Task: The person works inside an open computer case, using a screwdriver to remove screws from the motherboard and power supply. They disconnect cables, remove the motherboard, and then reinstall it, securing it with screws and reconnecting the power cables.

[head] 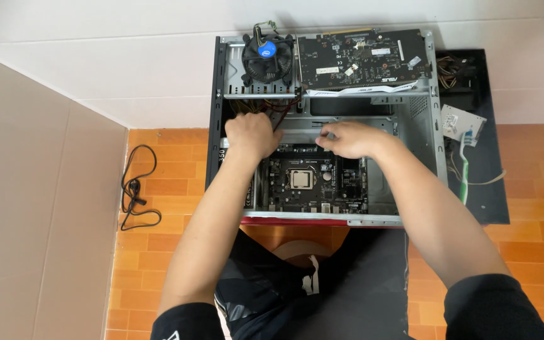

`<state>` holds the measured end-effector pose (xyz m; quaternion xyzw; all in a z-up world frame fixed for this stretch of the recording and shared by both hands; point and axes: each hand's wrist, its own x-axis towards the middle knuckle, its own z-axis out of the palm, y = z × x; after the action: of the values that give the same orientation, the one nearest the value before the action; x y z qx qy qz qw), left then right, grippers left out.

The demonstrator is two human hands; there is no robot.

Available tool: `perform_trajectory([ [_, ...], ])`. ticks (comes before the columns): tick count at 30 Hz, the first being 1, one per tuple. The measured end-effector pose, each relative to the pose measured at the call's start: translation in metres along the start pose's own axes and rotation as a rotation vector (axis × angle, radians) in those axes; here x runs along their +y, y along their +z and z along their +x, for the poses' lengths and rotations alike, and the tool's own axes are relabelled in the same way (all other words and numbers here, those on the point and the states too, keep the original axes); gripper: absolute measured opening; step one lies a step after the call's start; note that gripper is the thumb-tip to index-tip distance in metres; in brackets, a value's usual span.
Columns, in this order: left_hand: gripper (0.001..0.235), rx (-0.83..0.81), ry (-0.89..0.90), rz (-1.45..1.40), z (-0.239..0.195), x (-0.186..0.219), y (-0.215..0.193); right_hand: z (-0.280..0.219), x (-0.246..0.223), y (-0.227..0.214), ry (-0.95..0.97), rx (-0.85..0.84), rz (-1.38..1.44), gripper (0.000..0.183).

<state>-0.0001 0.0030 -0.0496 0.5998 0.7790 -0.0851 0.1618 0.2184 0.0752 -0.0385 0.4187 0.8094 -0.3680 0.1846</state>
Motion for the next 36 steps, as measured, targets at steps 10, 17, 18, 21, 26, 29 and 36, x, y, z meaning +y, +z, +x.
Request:
perform_trajectory([
  [10,0.044,-0.115,0.149,-0.160,-0.008,-0.009,-0.007,-0.001,-0.002,0.000,0.010,0.000,0.021,0.050],
  [17,0.055,-0.107,0.074,-0.042,-0.009,-0.008,-0.015,-0.001,-0.002,0.000,0.000,-0.006,0.033,0.052],
  [18,0.055,-0.110,0.075,-0.043,-0.005,-0.009,-0.007,-0.002,-0.002,0.001,0.002,-0.009,0.034,0.052],
  [21,0.046,-0.009,0.189,-0.096,0.001,-0.011,0.005,-0.002,-0.002,0.001,-0.005,-0.009,0.022,0.051],
  [26,0.054,0.055,-0.001,-0.064,0.000,-0.008,0.004,-0.001,-0.002,0.003,-0.011,-0.008,0.029,0.054],
  [29,0.063,0.077,-0.051,-0.012,0.005,-0.004,0.014,-0.001,-0.001,0.000,-0.035,-0.015,0.019,0.057],
  [36,0.057,-0.066,0.026,-0.075,0.000,-0.006,0.000,-0.014,-0.033,-0.009,0.202,-0.169,-0.033,0.057],
])
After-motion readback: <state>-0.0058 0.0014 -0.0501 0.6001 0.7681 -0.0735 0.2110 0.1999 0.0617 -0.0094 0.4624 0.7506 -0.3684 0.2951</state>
